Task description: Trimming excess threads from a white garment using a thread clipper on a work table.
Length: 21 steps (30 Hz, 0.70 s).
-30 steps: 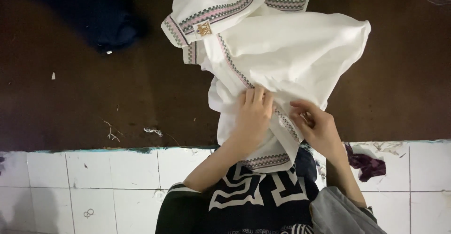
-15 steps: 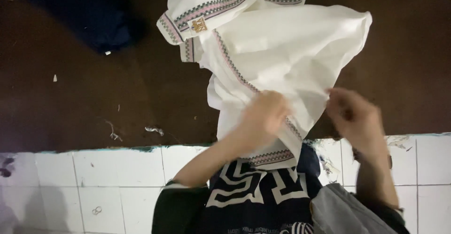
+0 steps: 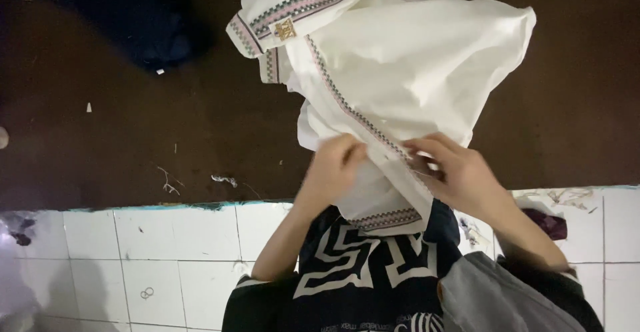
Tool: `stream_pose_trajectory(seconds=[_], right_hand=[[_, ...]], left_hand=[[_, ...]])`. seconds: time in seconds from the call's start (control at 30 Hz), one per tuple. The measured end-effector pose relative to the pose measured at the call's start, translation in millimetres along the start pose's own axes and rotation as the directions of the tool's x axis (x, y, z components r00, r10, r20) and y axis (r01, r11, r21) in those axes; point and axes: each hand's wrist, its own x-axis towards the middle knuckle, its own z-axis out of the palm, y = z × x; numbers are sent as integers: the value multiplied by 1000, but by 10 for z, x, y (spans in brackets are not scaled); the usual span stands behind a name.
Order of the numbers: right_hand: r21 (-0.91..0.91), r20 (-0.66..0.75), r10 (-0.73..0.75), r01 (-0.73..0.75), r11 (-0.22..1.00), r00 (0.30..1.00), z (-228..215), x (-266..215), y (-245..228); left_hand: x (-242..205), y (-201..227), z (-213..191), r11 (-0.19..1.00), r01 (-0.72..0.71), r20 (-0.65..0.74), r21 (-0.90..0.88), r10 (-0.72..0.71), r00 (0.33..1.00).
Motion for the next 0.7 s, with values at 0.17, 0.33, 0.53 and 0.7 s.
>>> stream_pose_trajectory(seconds=[0.17,0.33,0.53,0.7], right_hand=[[-119,133,-12,28,992,991,212,107,158],[-308,134,-46,85,948,990,437,-138,199],[-593,80,-87,118,797,993,609,-447,378],[-335,62,-76,93,937,995,651,-625,407]], left_hand=[[-72,317,-273,975,223,-243,-17,-221,945],[-34,222,-292,942,334,-327,23,-309,893],[-23,431,-277,869,478,-46,-126,-486,873],[46,332,-148,861,427,-7,-275,-446,895]])
